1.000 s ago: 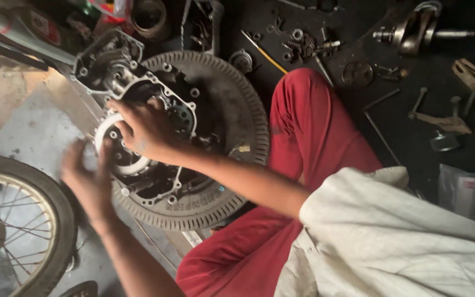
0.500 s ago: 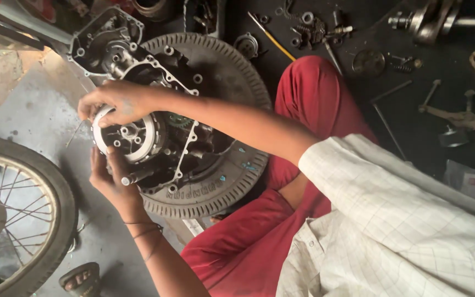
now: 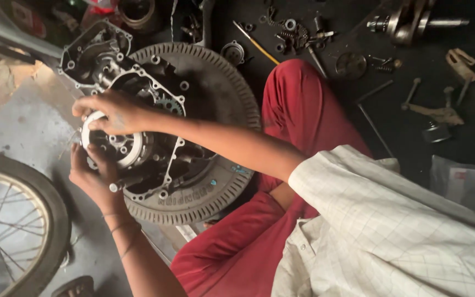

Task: Assembling the clutch plates and housing inside a motorcycle engine casing.

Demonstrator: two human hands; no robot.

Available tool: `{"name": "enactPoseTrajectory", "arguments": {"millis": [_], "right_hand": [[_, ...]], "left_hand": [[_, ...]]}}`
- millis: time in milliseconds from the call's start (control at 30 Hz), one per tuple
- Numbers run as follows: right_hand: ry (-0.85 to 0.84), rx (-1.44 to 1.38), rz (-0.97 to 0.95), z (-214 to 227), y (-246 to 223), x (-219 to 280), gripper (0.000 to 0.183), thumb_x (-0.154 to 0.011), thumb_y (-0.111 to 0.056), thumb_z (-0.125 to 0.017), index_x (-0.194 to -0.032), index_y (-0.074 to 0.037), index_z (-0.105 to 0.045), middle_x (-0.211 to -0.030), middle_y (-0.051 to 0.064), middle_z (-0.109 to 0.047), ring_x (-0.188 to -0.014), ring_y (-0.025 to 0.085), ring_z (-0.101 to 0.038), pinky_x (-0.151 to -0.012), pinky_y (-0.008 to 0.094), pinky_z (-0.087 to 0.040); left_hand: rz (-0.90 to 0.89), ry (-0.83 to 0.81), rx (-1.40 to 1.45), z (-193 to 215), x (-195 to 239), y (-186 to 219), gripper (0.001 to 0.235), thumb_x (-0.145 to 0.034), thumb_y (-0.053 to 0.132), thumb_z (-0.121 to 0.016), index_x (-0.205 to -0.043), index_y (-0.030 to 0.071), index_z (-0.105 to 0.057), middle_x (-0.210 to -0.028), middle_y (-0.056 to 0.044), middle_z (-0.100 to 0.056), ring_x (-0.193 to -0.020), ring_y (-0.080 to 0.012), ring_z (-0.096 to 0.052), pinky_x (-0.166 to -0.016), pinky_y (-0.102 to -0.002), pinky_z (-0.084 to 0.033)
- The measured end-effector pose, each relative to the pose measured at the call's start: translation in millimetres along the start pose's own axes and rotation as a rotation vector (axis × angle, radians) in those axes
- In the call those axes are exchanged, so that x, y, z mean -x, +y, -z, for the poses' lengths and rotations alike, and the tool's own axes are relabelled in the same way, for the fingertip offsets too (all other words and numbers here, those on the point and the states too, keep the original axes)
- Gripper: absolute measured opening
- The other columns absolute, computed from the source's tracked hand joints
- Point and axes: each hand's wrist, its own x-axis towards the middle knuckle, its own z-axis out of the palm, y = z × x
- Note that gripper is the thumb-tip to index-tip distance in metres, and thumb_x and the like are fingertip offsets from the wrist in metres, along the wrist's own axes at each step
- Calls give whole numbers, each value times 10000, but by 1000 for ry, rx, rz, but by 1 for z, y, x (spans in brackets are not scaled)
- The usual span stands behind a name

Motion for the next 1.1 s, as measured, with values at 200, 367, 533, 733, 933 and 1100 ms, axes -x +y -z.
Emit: {"name": "enactPoseTrajectory", "arguments": {"millis": [200, 367, 533, 733, 933, 1100], "right_hand": [[144, 132, -75, -9, -8, 8, 380, -829, -17, -729, -1202, -62, -669, -1128, 91, -775, -1010, 223, -766, -891, 329, -614], [227, 64, -117, -27, 3, 8, 378, -860, -22, -722, -1230, -77, -666, -1110, 91, -790, -1009, 220, -788, -876, 325, -635], [434, 133, -71, -13, -31, 29, 555, -748, -50, -737, -1285, -77, -600, -1065, 121, -765, -904, 249, -766, -774, 351, -616], [625, 350, -166, -28, -31, 33, 540, -817, -82, -702, -1348, -96, -606, -869, 152, -695, -790, 344, -683, -728, 489, -537], [345, 278, -24, 5, -25, -1, 447, -792, -79, -656, -1237, -60, -616, -926, 123, -730, -813, 305, -714, -702, 459, -560], [-497, -73, 157, 27, -12, -46, 383, -839, -161, -775, -1190, -42, -677, -1054, 63, -804, -964, 193, -758, -855, 357, -586]], "left_hand": [[36, 39, -26, -11, -7, -45, 296, -1070, 159, -576, -1140, -108, -682, -1120, -315, -700, -1051, -477, -682, -970, -512, -521], [-148, -4, -70, -1, -11, -46, 269, -1067, 89, -558, -1176, -103, -713, -1255, -332, -666, -1270, -504, -631, -1091, -516, -481], [-164, -139, 56, 3, -32, 2, 290, -1080, 158, -578, -1173, -83, -710, -1165, -309, -694, -1158, -475, -657, -1073, -514, -490], [-112, -162, -121, 4, -25, -25, 318, -1135, 243, -604, -1201, -51, -702, -1030, -231, -705, -993, -305, -637, -871, -394, -496], [329, -114, 500, -9, 4, 40, 395, -1132, 276, -597, -1365, -39, -648, -1017, 2, -640, -824, -74, -521, -677, -231, -397], [362, -27, 658, -14, 15, 15, 420, -1096, 246, -576, -1360, -79, -604, -1147, -67, -657, -968, -110, -601, -840, -244, -494]]}}
